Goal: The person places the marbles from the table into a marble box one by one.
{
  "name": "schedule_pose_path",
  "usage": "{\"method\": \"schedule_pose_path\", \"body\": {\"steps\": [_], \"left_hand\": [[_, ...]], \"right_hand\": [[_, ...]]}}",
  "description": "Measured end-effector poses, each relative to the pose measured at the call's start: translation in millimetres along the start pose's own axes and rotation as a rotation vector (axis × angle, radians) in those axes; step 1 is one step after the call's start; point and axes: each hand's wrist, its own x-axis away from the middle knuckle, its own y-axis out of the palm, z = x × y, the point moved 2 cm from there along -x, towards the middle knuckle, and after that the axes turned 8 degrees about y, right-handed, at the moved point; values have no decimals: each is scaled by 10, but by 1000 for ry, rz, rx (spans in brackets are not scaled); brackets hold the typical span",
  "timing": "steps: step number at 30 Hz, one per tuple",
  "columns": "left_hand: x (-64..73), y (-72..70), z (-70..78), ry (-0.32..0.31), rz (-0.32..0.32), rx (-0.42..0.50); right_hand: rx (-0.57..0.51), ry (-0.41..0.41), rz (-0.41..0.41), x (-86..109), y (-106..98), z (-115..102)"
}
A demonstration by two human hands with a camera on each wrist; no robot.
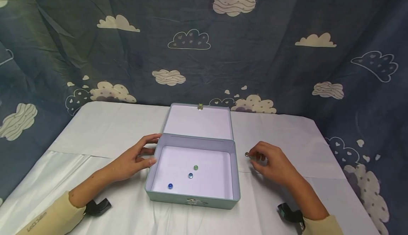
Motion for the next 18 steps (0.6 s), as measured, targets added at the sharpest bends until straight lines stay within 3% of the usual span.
{"method": "schedule_pose_path", "body": {"steps": [18], "left_hand": [[1,-9,1,5,2,2]], "right_hand": [[93,148,-117,15,86,139]]}}
